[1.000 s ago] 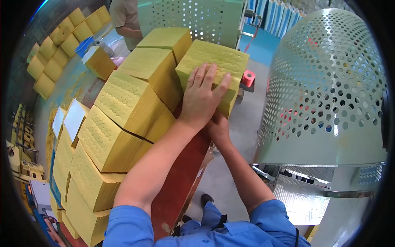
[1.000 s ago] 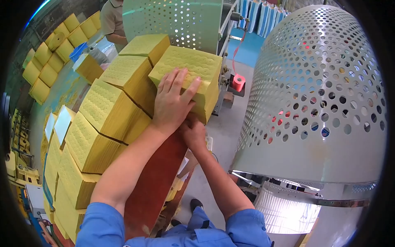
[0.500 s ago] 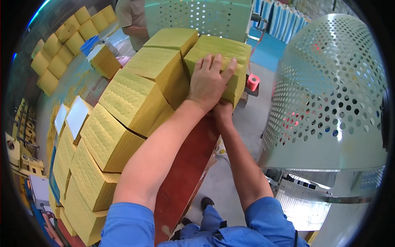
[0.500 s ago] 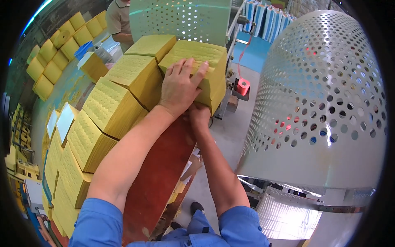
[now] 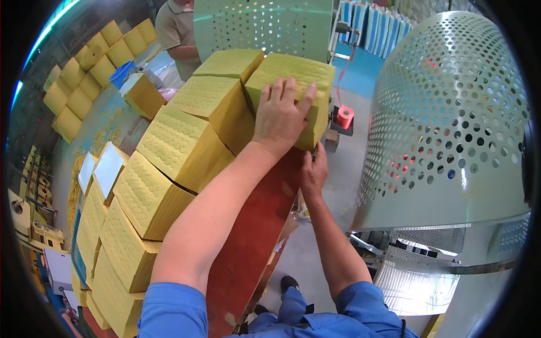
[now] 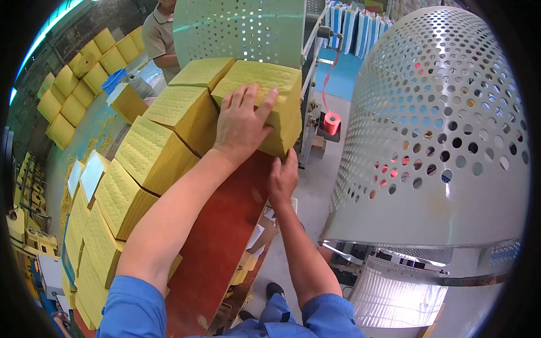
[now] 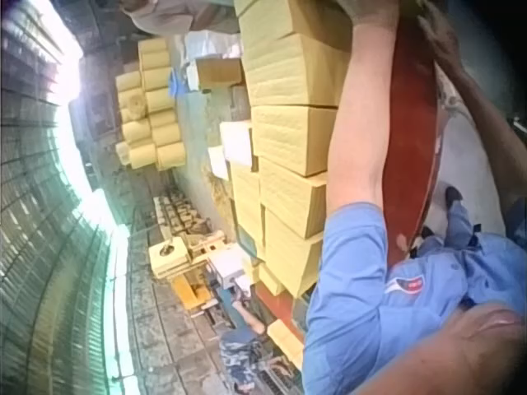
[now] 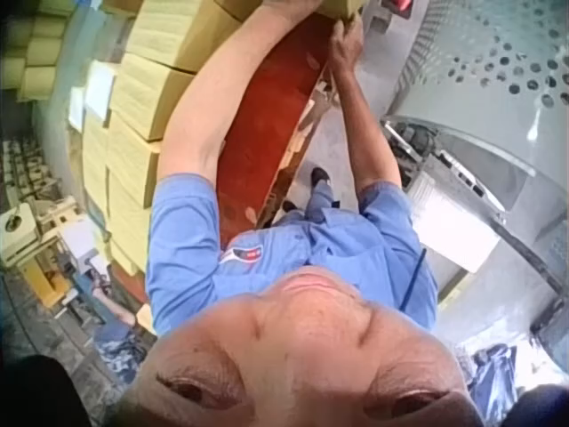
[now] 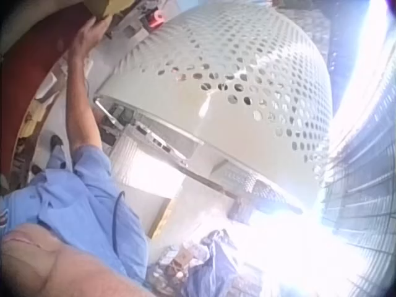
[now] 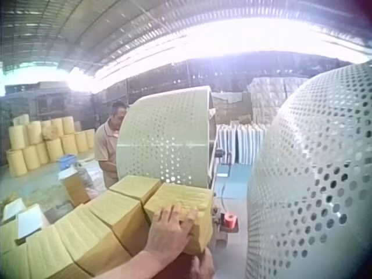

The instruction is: Weighing and stacking yellow embossed paper sheets in a factory setting.

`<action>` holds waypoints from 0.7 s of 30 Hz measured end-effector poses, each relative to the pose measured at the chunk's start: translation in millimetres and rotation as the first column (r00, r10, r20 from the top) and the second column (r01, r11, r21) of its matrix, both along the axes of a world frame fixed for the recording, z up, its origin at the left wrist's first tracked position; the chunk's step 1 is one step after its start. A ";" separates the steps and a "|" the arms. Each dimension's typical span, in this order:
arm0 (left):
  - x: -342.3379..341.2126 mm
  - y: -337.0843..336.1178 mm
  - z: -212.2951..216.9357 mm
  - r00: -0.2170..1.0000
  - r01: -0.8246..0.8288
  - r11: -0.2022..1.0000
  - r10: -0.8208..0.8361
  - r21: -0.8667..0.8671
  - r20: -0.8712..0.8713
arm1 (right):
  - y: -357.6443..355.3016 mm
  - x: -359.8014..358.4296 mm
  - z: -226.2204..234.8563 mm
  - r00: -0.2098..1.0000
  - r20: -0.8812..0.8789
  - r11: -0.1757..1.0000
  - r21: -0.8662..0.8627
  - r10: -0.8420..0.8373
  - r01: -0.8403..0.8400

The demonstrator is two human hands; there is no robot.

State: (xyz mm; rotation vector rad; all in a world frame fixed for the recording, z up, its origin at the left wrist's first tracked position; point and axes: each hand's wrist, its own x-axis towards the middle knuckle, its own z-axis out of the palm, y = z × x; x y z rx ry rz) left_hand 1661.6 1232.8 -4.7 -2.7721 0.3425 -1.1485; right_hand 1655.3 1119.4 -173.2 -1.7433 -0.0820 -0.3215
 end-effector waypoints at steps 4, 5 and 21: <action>0.4 1.4 2.5 0.996 -0.051 0.997 0.046 -0.059 -0.079 | 17.7 9.3 -3.3 0.994 0.089 0.976 -0.204 -0.060 0.077; -1.8 4.8 5.4 0.996 -0.060 0.997 0.056 -0.056 -0.071 | 15.3 5.5 1.9 0.999 0.047 0.984 -0.179 0.006 0.002; -123.6 -36.3 22.2 0.998 -0.062 0.915 0.059 -0.399 -0.020 | -8.1 -108.0 107.6 0.933 0.205 0.874 0.337 0.295 -0.350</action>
